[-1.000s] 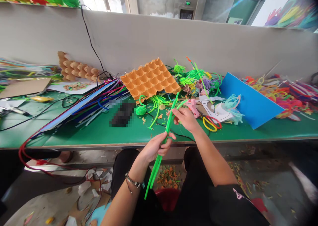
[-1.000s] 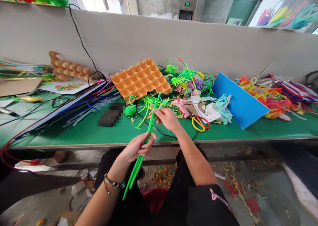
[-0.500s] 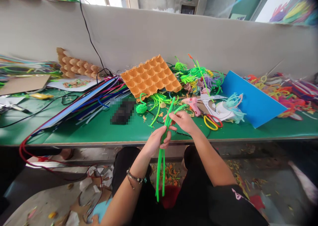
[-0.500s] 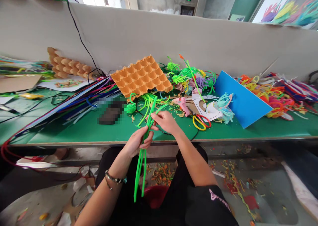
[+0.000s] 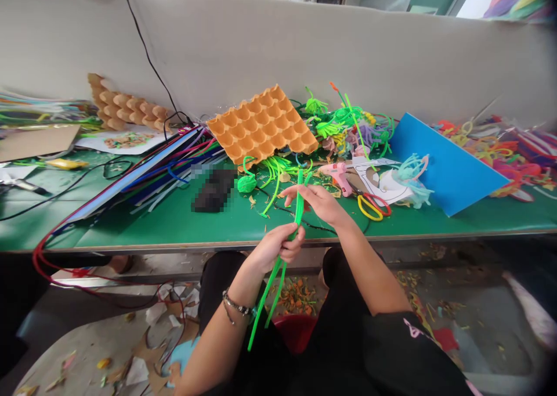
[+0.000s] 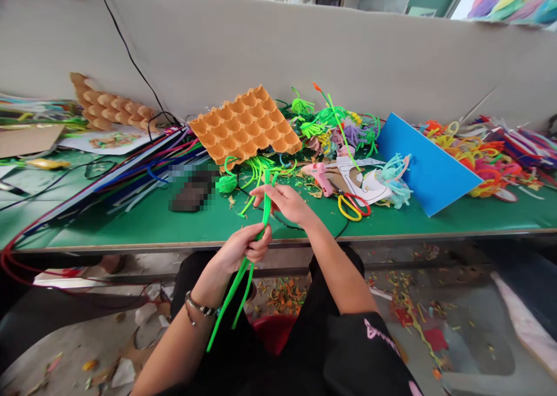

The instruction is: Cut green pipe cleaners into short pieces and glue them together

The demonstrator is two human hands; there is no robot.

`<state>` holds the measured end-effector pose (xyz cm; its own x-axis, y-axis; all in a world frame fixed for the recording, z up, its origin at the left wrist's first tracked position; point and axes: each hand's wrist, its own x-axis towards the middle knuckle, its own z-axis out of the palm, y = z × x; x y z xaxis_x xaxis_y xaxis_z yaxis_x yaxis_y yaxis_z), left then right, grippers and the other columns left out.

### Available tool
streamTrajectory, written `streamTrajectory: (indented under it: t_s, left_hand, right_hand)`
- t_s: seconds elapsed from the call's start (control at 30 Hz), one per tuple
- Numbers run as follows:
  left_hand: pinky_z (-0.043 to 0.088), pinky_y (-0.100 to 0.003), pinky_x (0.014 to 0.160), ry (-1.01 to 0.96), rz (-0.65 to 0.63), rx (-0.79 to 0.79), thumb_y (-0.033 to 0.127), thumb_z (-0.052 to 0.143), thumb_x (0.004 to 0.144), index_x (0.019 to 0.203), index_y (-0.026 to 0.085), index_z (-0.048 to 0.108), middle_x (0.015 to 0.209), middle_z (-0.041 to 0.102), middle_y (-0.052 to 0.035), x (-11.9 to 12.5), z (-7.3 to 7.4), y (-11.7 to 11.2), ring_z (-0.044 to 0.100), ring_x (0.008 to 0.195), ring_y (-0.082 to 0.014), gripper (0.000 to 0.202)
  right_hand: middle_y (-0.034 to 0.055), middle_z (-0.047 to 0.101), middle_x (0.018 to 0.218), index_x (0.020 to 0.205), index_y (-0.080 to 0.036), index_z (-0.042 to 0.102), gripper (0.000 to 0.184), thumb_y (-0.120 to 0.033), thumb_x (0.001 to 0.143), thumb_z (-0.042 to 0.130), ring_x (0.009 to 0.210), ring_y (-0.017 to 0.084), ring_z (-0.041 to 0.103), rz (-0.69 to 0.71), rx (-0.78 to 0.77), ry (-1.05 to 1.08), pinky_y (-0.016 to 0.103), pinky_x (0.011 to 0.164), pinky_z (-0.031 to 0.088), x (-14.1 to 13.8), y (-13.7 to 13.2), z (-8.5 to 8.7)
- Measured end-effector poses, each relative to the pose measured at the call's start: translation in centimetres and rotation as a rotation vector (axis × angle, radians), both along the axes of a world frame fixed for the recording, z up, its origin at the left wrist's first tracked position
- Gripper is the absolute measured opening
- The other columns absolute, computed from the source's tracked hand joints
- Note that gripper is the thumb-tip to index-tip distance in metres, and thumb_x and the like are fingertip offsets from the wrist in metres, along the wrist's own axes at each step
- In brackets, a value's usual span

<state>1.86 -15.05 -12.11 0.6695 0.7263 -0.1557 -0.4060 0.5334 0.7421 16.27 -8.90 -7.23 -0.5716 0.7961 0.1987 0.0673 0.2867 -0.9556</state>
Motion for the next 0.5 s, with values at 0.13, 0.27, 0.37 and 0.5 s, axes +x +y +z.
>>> streamTrajectory:
  t_s: [0.13,0.27,0.37,0.5]
  left_hand:
    - [0.009,-0.013,0.035,0.047,-0.004,-0.011,0.037,0.042,0.085,0.065,0.017,0.039,0.049,0.014,0.0101,-0.1,-0.2,0.0,0.008,0.038,-0.0022,0.028]
    - [0.012,-0.017,0.039,0.286,0.205,0.223,0.045,0.041,0.085,0.075,0.018,0.043,0.051,0.019,0.0093,0.1,-0.7,0.0,0.014,0.041,-0.0042,0.029]
    - [0.021,-0.020,0.046,0.612,0.418,0.565,0.042,0.037,0.088,0.088,0.018,0.048,0.053,0.031,0.0065,0.3,-0.4,-0.2,0.027,0.046,-0.0070,0.027]
    - [0.025,-0.023,0.054,0.855,0.382,0.762,0.035,0.034,0.090,0.080,0.019,0.046,0.056,0.040,0.0043,0.4,0.3,-0.2,0.035,0.052,-0.0090,0.022]
  right_hand:
    - [-0.0013,0.060,0.070,0.087,-0.018,0.057,0.035,-0.050,0.086,0.044,0.043,0.005,0.037,0.039,-0.016,0.003,0.020,0.040,0.029,-0.1,-0.1,0.5]
    - [0.0005,0.060,0.063,0.058,-0.018,0.045,0.047,-0.055,0.086,0.039,0.043,0.005,0.040,-0.022,0.027,-0.088,0.021,0.043,0.033,-0.5,0.3,0.8]
    - [0.0035,0.064,0.066,0.050,-0.019,0.037,0.052,-0.057,0.085,0.036,0.048,0.007,0.046,-0.167,0.082,-0.130,0.022,0.051,0.039,-1.0,0.7,0.6]
    - [0.0041,0.062,0.056,0.046,-0.019,0.039,0.054,-0.055,0.087,0.035,0.048,0.009,0.048,-0.323,0.098,-0.156,0.023,0.053,0.041,-1.3,1.7,-0.3]
